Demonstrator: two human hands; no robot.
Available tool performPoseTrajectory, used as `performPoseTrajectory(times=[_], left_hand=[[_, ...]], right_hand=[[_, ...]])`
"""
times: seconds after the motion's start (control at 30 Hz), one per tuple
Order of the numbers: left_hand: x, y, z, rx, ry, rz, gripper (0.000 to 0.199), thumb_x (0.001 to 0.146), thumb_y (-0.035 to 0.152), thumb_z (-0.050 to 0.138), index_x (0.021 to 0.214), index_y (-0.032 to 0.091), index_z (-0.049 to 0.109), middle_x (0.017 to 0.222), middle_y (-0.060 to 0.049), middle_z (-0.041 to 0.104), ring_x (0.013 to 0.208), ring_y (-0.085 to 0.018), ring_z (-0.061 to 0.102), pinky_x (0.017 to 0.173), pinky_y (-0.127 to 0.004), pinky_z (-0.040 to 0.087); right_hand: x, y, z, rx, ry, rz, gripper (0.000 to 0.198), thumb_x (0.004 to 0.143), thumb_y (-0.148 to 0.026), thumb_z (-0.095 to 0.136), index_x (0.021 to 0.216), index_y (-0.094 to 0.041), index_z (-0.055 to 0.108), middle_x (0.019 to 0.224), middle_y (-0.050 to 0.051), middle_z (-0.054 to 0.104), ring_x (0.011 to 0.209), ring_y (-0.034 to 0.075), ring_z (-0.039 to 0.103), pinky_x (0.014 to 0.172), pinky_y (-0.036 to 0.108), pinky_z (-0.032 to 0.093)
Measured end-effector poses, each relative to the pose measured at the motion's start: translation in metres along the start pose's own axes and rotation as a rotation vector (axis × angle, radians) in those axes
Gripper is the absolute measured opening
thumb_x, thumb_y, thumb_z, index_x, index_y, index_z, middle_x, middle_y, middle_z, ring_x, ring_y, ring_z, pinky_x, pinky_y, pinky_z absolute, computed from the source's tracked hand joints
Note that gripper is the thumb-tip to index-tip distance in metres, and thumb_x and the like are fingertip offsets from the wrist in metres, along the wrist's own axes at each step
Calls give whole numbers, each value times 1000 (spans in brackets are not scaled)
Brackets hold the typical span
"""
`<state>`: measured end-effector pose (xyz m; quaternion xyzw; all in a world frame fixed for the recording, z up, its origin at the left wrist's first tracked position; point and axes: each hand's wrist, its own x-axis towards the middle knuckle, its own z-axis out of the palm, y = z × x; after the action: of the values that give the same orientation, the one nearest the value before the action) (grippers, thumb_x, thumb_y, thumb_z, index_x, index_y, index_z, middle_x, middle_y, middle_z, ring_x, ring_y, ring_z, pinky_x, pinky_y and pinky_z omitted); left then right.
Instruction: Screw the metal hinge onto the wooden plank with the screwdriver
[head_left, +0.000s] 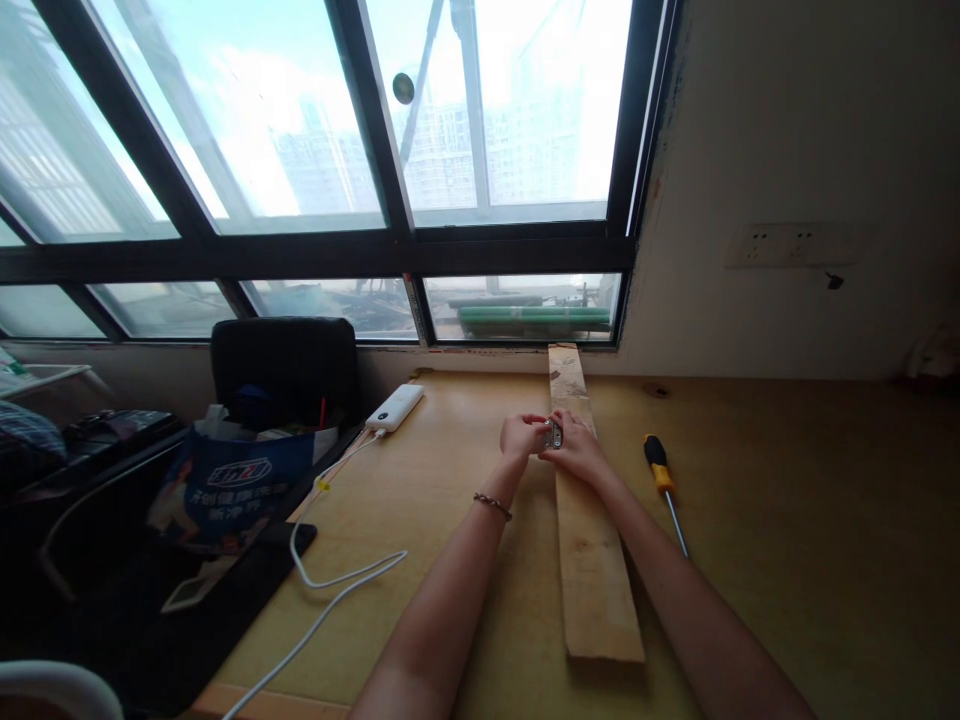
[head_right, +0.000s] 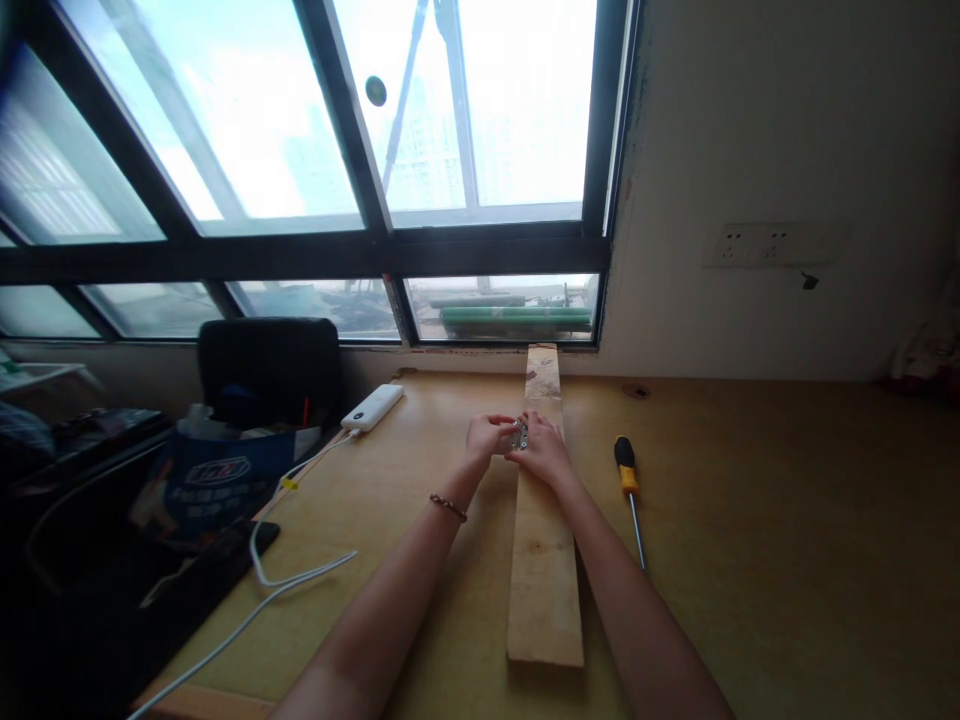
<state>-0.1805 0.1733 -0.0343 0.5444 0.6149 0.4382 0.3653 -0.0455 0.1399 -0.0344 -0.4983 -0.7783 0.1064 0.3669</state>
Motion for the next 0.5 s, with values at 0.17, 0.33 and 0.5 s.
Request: performPoseTrajectory(times=[0.17,0.33,0.5], left_hand=[[-6,10,-2,182,37,78,19,57,26,68,74,19,72,62,-3,65,55,-13,57,48,-20,36],[-7,13,-3,232,45,91,23,58,31,67,78,20,73,68,-3,67,58,-13,58,47,-20,34],[-7,8,-2,219,28,57,28,61,36,67,83,20,73,71,-4,68,61,-13,59,50,-21,36]], right_hand=[[0,-1,-1,14,-4,10,67,57,-34,72,114,-21,39,116,9,55,108,27,50,91,42,35],[0,-1,-1,17,-1,12,67,57,-34,72,114,-20,40,114,10,56,107,27,50,91,41,36],[1,0,0,5,2,9,67,53,-35,73,110,-19,43,112,10,56,104,26,52,90,41,36]])
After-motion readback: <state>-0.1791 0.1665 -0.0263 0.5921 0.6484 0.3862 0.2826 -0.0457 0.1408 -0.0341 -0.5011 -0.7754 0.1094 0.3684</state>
